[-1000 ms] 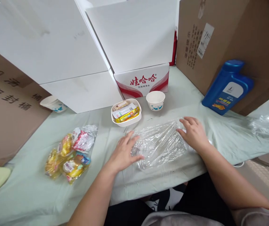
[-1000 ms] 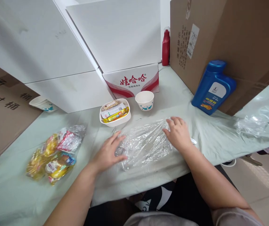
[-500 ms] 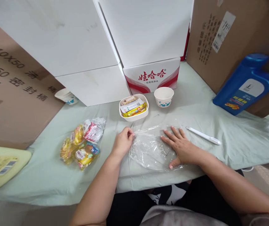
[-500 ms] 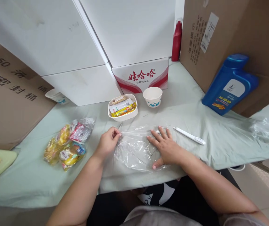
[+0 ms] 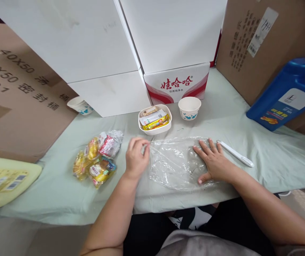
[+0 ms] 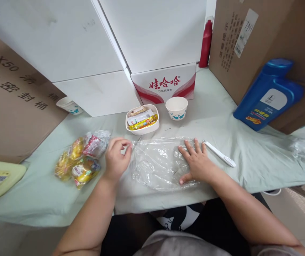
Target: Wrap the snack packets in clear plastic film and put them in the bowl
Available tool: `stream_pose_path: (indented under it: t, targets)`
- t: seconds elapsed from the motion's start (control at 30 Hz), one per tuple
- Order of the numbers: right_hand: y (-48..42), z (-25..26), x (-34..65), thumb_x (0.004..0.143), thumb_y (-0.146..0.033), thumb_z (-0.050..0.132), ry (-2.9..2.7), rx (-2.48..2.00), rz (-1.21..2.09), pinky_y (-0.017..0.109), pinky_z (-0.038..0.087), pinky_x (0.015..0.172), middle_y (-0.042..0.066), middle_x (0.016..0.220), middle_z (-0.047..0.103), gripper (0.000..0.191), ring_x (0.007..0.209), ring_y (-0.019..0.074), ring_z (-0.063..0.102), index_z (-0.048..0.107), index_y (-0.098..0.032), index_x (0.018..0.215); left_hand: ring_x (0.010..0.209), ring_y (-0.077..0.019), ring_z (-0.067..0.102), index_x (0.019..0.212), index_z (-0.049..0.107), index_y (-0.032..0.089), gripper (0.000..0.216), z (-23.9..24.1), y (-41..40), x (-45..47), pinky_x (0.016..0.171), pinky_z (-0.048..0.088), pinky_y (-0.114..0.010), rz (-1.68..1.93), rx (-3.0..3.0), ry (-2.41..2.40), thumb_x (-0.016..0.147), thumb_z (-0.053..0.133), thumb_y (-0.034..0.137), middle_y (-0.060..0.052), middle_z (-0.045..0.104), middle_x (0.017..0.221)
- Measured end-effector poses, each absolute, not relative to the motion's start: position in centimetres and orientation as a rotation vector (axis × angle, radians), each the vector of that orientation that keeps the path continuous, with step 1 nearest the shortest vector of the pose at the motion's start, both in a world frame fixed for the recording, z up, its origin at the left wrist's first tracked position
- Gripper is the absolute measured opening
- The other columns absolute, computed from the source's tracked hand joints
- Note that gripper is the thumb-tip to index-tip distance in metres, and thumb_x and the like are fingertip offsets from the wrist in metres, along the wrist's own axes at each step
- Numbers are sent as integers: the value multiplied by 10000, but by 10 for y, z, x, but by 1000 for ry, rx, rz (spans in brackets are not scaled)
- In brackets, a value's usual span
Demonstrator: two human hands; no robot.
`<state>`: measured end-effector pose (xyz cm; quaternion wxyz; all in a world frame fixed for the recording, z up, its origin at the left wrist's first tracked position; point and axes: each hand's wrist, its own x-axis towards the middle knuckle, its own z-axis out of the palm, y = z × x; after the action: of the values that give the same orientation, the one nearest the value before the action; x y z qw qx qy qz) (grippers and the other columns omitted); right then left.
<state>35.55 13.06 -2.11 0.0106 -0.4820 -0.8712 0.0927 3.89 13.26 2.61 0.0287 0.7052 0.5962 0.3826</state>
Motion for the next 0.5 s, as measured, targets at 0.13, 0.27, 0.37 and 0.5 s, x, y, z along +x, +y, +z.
stream_pose_path:
  t: [0.13, 0.27, 0.37, 0.5]
  targets:
    - [136, -24, 362, 535, -901, 582, -2690, -1609, 250, 731, 32, 1072, 197, 1610, 138, 1290, 1418, 554, -3, 230, -189, 1551, 936, -197, 556, 849, 642, 220, 181, 37, 114, 54, 841, 468, -306, 361, 2340, 1075, 766, 733, 353, -23, 602, 910]
    - [145, -16, 380, 776, -826, 407, -2401, -1870, 90, 717, 98, 1078, 211, 1587, 207, 1035, 1417, 542, 68, 277, -130, 1530, 988, -228, 509, 853, 646, 227, 384, 37, 106, 56, 830, 442, -315, -4, 2357, 1099, 595, 868, 405, -15, 577, 957]
    - [142, 3, 388, 833, -776, 399, -2340, -1696, 113, 636, 213, 1100, 234, 1521, 323, 919, 1410, 469, 192, 403, -98, 1454, 989, -218, 496, 817, 628, 215, 322, 34, 106, 53, 818, 427, -304, 12, 2361, 1128, 633, 852, 354, -12, 560, 979]
    - [125, 31, 376, 725, -715, 647, -2704, -938, 670, 450, 429, 995, 152, 1252, 560, 767, 1183, 310, 477, 591, -163, 1254, 981, -207, 501, 736, 636, 209, 156, 36, 106, 53, 825, 420, -306, 2, 2361, 1111, 729, 780, 269, -14, 564, 961]
